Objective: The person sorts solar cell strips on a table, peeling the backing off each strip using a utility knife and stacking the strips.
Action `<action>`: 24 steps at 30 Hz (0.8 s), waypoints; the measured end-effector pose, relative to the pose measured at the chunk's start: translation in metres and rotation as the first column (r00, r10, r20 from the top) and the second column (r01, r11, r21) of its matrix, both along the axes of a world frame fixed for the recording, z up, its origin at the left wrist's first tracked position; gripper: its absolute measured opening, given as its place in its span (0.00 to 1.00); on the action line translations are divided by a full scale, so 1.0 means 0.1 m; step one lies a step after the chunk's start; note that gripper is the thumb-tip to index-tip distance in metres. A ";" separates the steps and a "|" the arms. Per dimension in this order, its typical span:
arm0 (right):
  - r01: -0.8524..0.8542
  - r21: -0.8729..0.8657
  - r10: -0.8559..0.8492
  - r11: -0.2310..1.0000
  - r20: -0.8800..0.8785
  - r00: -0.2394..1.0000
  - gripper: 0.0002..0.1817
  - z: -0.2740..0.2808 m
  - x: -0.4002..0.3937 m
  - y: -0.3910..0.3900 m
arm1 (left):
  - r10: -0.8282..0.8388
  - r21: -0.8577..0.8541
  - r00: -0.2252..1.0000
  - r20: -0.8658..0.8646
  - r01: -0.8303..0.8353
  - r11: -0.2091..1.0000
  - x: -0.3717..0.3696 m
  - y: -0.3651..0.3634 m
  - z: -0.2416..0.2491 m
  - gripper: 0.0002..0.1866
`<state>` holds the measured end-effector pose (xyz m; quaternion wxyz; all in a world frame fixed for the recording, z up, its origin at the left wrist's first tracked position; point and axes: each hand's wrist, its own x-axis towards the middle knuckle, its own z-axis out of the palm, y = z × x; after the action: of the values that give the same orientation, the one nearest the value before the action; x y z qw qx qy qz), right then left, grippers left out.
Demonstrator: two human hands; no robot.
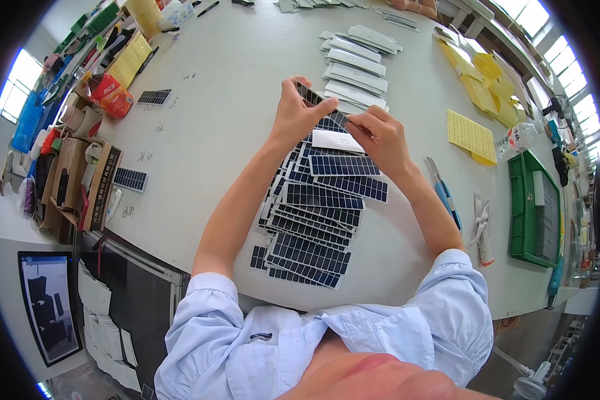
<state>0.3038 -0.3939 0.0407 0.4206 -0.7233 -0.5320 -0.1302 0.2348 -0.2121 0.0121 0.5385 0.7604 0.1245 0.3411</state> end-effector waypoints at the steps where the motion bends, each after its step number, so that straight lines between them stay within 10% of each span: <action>1: 0.000 -0.001 0.000 1.000 0.001 1.000 0.05 0.00 0.00 0.00 | -0.069 -0.163 0.997 0.018 0.071 0.984 0.00 0.02 0.03 0.22; 9: 0.008 0.032 0.006 0.999 -0.413 0.911 0.04 0.12 0.23 -0.07 | -0.192 -0.559 0.980 -0.055 0.129 0.819 -0.08 0.27 0.21 0.23; 11: 0.071 -0.036 -0.079 0.997 -0.560 0.825 0.05 0.20 0.36 -0.13 | -0.461 -0.527 0.885 -0.061 0.364 0.768 -0.12 0.27 0.26 0.23; 17: 0.171 0.015 -0.149 0.985 -0.420 0.895 0.11 -0.04 0.59 -0.11 | -0.523 -0.243 0.830 -0.195 0.476 0.845 -0.10 0.05 0.20 0.15; 21: 0.148 -0.029 -0.138 0.989 -0.576 0.806 0.43 -0.08 0.38 -0.03 | -0.350 0.204 0.862 -0.366 0.441 0.874 -0.21 -0.24 0.41 0.14; 24: 0.196 -0.067 -0.190 0.978 -0.671 0.716 0.40 -0.14 0.26 -0.07 | -0.319 0.369 0.903 -0.288 0.412 0.833 -0.25 -0.35 0.40 0.11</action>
<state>0.3303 -0.4010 0.0263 0.5718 -0.7707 -0.2648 0.0950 0.2102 -0.2474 0.0521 0.4003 0.9002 -0.0435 0.1659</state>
